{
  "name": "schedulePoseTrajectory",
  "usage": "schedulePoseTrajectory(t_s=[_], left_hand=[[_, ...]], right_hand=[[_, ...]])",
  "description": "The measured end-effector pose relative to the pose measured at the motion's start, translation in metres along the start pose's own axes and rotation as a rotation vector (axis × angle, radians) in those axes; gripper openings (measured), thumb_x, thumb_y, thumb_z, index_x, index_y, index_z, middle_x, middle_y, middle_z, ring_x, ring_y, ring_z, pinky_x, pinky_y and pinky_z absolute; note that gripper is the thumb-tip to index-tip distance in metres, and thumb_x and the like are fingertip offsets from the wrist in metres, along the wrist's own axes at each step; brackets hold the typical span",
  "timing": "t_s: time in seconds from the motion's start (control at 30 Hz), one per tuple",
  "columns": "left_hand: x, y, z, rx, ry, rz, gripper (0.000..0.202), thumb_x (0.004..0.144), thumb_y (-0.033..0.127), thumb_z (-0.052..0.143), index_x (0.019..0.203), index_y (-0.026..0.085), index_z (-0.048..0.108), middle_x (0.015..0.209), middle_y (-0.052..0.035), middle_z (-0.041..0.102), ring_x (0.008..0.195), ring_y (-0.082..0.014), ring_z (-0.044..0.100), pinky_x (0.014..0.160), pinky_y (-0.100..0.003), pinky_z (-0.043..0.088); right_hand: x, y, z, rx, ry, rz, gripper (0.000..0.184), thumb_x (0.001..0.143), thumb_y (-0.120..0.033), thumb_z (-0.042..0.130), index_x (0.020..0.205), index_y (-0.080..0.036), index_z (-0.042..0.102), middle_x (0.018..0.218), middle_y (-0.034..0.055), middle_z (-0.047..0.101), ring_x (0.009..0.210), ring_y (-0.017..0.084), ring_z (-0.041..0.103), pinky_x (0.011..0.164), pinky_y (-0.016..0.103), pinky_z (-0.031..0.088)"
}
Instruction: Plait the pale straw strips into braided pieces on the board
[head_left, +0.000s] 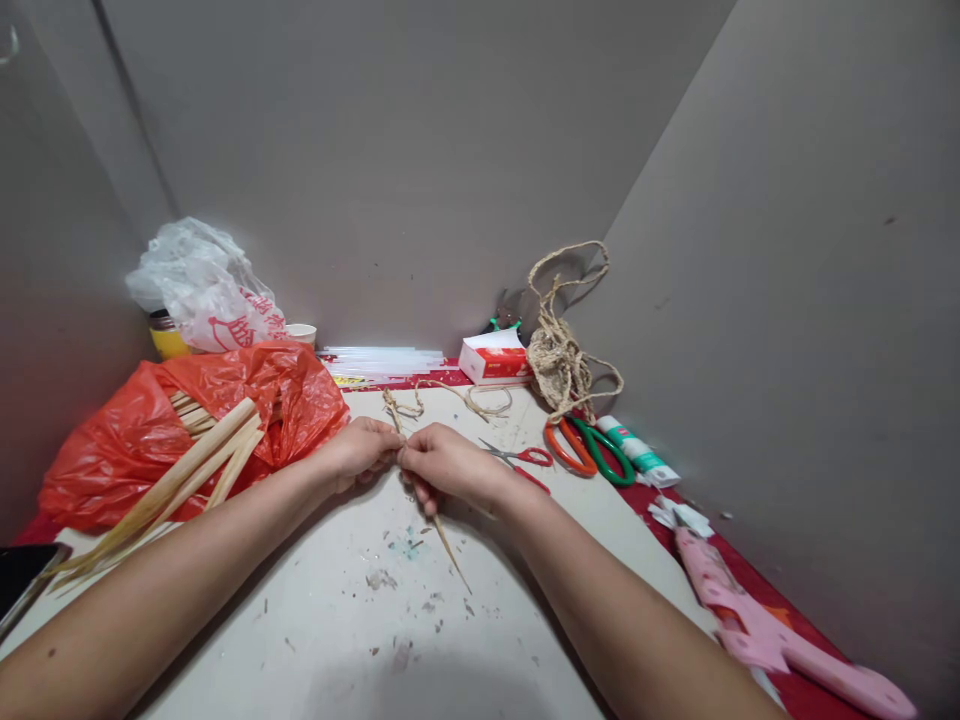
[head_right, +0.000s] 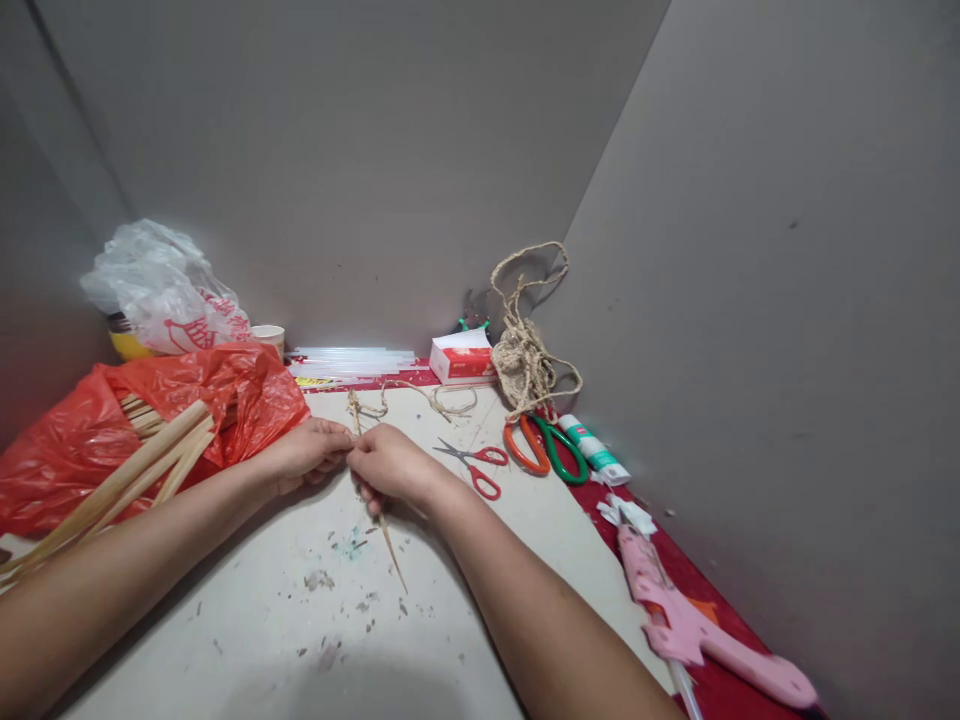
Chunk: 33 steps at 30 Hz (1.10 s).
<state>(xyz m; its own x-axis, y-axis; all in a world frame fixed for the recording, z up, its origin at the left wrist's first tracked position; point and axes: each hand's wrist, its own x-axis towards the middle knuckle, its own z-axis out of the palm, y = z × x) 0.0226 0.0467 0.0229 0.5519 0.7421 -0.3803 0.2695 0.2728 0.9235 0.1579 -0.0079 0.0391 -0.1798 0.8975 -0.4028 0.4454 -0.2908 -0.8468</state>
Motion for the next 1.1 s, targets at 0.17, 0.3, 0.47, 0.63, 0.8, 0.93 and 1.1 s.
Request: schedulePoseTrajectory(t_s=[0.17, 0.3, 0.47, 0.63, 0.8, 0.93, 1.1], left_hand=[[-0.001, -0.001, 0.000, -0.094, -0.019, 0.000, 0.022, 0.066, 0.025, 0.058, 0.055, 0.018, 0.039, 0.039, 0.0103, 0.025, 0.034, -0.0019, 0.014, 0.037, -0.021, 0.005], [-0.001, -0.001, -0.004, -0.095, -0.068, 0.034, 0.019, 0.064, 0.023, 0.059, 0.056, 0.018, 0.042, 0.038, 0.0104, 0.026, 0.033, -0.0019, 0.016, 0.036, -0.021, 0.007], [-0.002, 0.000, -0.008, -0.098, -0.114, 0.041, 0.020, 0.063, 0.027, 0.063, 0.060, 0.017, 0.046, 0.038, 0.0107, 0.028, 0.034, -0.0020, 0.016, 0.037, -0.021, 0.006], [0.000, -0.003, -0.011, -0.101, -0.148, 0.085, 0.023, 0.063, 0.029, 0.064, 0.061, 0.018, 0.044, 0.041, 0.0112, 0.027, 0.035, -0.0021, 0.014, 0.037, -0.021, 0.006], [-0.001, -0.003, -0.012, -0.022, -0.151, 0.095, 0.021, 0.064, 0.031, 0.062, 0.060, 0.017, 0.047, 0.039, 0.0107, 0.027, 0.035, -0.0030, 0.015, 0.036, -0.022, 0.007], [-0.003, -0.002, -0.014, 0.085, -0.162, 0.105, 0.023, 0.066, 0.036, 0.063, 0.064, 0.017, 0.051, 0.040, 0.0101, 0.029, 0.035, -0.0034, 0.018, 0.037, -0.022, 0.009], [-0.004, 0.005, -0.020, 0.181, -0.211, 0.077, 0.029, 0.065, 0.043, 0.063, 0.073, 0.016, 0.056, 0.048, 0.0100, 0.031, 0.038, -0.0032, 0.019, 0.038, -0.020, 0.011]], right_hand=[[-0.008, -0.003, 0.008, -0.267, 0.043, -0.096, 0.026, 0.076, -0.015, 0.046, 0.051, -0.017, 0.048, 0.036, -0.0004, 0.050, 0.034, 0.009, 0.046, 0.039, 0.020, 0.031], [-0.018, -0.010, -0.008, -0.312, -0.130, -0.206, 0.025, 0.076, -0.018, 0.048, 0.051, -0.016, 0.049, 0.041, -0.0008, 0.053, 0.038, 0.009, 0.046, 0.042, 0.020, 0.033], [-0.003, -0.006, -0.028, -0.038, 0.389, -0.246, 0.023, 0.081, -0.028, 0.048, 0.061, -0.015, 0.050, 0.055, -0.0004, 0.057, 0.040, 0.007, 0.045, 0.042, 0.019, 0.034], [0.019, 0.009, -0.014, 0.098, 0.147, -0.079, 0.027, 0.083, -0.034, 0.048, 0.065, -0.014, 0.052, 0.049, -0.0032, 0.052, 0.032, 0.003, 0.027, 0.032, 0.019, 0.017], [0.027, 0.019, -0.011, 0.075, 0.030, -0.055, 0.027, 0.083, -0.033, 0.045, 0.063, -0.016, 0.051, 0.044, -0.0078, 0.037, 0.029, 0.003, 0.022, 0.030, 0.020, 0.013], [0.029, 0.023, -0.019, 0.027, -0.033, -0.042, 0.030, 0.083, -0.034, 0.043, 0.059, -0.016, 0.048, 0.041, -0.0082, 0.032, 0.030, 0.004, 0.022, 0.031, 0.019, 0.013], [0.028, 0.024, -0.022, 0.125, -0.024, -0.059, 0.022, 0.079, -0.026, 0.046, 0.060, -0.017, 0.048, 0.038, -0.0088, 0.032, 0.029, 0.004, 0.022, 0.030, 0.018, 0.013]])
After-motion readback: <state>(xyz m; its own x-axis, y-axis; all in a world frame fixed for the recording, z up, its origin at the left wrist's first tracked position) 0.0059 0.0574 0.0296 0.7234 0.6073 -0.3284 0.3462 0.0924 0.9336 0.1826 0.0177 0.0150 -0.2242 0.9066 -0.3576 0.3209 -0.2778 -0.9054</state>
